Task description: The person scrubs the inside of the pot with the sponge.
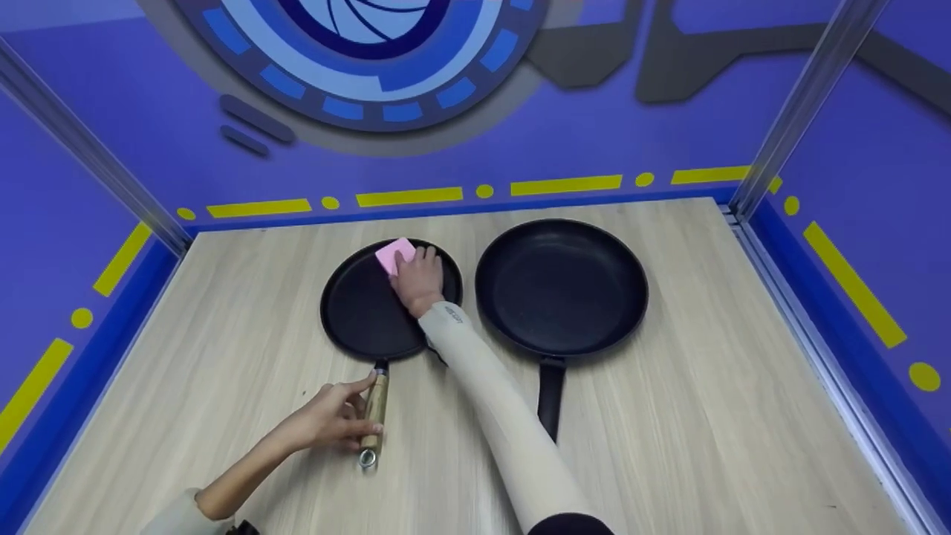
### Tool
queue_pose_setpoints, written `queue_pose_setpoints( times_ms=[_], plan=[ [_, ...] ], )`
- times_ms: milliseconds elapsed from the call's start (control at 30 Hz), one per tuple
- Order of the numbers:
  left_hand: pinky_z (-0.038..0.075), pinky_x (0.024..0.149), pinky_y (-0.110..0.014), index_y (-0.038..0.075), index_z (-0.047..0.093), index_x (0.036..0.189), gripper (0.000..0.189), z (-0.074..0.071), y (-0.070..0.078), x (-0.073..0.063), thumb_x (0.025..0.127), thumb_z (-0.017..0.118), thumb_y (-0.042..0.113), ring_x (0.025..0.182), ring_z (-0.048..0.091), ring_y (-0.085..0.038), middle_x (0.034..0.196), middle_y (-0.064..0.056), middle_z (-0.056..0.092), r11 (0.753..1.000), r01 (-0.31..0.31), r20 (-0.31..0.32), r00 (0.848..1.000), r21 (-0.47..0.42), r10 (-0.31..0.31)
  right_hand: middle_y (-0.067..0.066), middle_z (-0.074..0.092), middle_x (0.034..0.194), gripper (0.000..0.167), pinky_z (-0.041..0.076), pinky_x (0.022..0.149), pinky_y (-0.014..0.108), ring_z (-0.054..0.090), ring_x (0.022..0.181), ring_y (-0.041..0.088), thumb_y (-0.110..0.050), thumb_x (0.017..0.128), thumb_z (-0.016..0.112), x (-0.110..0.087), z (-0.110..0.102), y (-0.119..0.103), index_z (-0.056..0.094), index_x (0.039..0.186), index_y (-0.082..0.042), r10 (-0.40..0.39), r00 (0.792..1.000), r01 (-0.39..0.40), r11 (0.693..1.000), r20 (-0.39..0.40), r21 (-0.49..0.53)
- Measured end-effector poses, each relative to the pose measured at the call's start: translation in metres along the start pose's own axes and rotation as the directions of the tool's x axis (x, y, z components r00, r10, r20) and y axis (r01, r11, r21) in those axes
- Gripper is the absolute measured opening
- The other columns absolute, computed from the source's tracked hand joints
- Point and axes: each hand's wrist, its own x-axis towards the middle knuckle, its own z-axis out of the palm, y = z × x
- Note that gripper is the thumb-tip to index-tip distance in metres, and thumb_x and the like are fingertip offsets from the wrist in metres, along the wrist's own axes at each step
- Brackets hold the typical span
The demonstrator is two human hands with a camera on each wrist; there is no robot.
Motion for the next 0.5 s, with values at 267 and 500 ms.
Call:
queue_pose_setpoints(
  times_ms=[267,500],
  plan=[
    [0.066,0.055,-0.037,-0.012,0.028,0.154,0.087,-0.003,-0.002,0.0,0.088,0.081,0.009,0.06,0.066,-0.012,0.082,-0.01,0.068,0.999,-0.047,0.007,0.999,-0.01,0.047,0.023,0.061,0.129,0.057,0.053,0.104,0.048,0.054,0.119,0.038,-0.052,0.105,0.049,-0.017,-0.001,-0.034,0.045,0.155,-0.024,-0.217,0.974,0.218,0.976,0.067,-0.009],
    [0.066,0.056,-0.039,-0.011,0.029,0.155,0.087,-0.005,-0.001,0.001,0.088,0.081,0.008,0.062,0.068,-0.015,0.082,-0.01,0.069,1.0,-0.027,0.007,1.0,-0.015,0.027,0.023,0.066,0.119,0.052,0.052,0.102,0.049,0.057,0.112,0.038,-0.046,0.102,0.061,-0.031,-0.006,-0.043,0.057,0.147,-0.021,-0.388,0.922,0.382,0.913,0.012,0.143]
  ],
)
